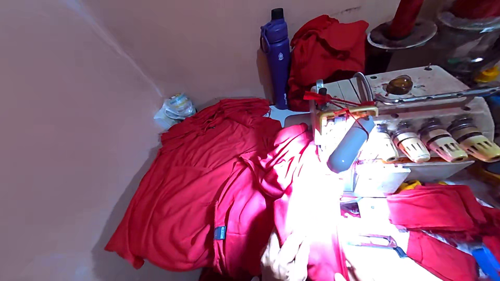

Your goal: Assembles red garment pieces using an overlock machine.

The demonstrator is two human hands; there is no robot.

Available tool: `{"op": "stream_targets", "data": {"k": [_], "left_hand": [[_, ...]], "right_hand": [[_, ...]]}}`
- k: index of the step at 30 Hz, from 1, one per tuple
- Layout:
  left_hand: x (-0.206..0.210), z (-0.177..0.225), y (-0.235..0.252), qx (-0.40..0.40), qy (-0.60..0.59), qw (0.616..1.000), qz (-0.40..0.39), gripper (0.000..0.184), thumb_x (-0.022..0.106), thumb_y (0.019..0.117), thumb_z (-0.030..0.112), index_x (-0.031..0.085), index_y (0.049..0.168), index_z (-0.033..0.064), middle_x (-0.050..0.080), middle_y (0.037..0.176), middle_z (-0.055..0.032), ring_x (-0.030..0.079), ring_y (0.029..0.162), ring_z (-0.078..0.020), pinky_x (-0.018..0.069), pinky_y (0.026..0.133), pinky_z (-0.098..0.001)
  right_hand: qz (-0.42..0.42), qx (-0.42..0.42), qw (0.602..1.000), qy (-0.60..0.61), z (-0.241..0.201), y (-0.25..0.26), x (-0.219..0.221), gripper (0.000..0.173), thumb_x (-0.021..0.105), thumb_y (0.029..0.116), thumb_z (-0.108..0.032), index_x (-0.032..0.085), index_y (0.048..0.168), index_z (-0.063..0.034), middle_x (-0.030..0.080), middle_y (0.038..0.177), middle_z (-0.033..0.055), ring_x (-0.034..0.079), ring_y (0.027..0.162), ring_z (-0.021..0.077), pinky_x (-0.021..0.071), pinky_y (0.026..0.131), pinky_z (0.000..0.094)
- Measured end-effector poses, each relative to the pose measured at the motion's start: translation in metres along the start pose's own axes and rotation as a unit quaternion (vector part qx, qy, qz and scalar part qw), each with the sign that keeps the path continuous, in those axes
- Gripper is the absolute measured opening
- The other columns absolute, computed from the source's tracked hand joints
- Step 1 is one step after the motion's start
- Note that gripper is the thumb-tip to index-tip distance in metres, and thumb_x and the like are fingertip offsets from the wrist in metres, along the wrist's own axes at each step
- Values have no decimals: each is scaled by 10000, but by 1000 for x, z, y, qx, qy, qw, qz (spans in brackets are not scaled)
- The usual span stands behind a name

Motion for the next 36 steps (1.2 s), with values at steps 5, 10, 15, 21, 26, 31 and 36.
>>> {"op": "stream_targets", "data": {"k": [5,10,15,21,26,31,36], "left_hand": [[14,-6,39,66,69,995,27,135,714,811,144,795,811,35,742,888,-191,710,849,-174,537,796,-198],[32,-12,87,9,92,993,-79,165,689,863,96,766,978,6,725,976,-171,708,882,-258,572,801,-378],[59,-29,126,-55,62,981,-177,243,641,968,109,729,1184,41,699,1125,-212,669,1036,-365,520,901,-531],[75,-81,148,-159,-152,968,-117,304,589,1036,182,681,1275,17,666,1290,-197,635,1184,-325,492,1014,-508],[17,-78,58,-393,-381,832,84,315,477,1062,121,615,1306,-23,656,1272,-101,627,1149,-137,516,994,-346],[0,-60,-7,-374,-427,817,102,224,491,1013,4,656,1148,-65,702,1109,-81,664,1044,-93,544,948,-264],[-2,-74,-7,-332,-391,858,36,274,500,991,9,632,1210,-89,667,1228,-120,623,1155,-100,499,1018,-257]], "right_hand": [[72,-20,997,8,1,39,2,429,608,872,-18,574,1227,219,656,819,132,515,673,-53,442,671,75],[155,-81,982,-70,5,84,5,293,583,888,-91,756,1070,59,759,853,100,628,661,-44,496,653,86],[149,-58,979,-128,8,99,8,270,574,897,-119,746,1006,59,682,656,49,617,541,43,512,532,186],[133,-68,988,-30,7,85,10,289,568,939,-83,696,1093,124,696,716,31,630,608,-29,537,592,127],[83,-16,989,119,12,65,27,139,621,943,-62,700,1003,36,723,828,-10,670,703,-31,576,648,131],[-62,96,964,241,17,66,67,252,621,982,-134,659,1184,11,735,971,1,707,817,38,610,724,205],[-37,144,951,273,16,65,72,208,587,976,-85,645,1156,4,721,885,-23,693,721,33,601,654,201]]}}
Point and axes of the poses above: each hand's wrist, its own y-axis towards the middle knuckle, its own x-axis out of the palm, z = x × y, the point moved 4 cm from there along y, towards the middle knuckle
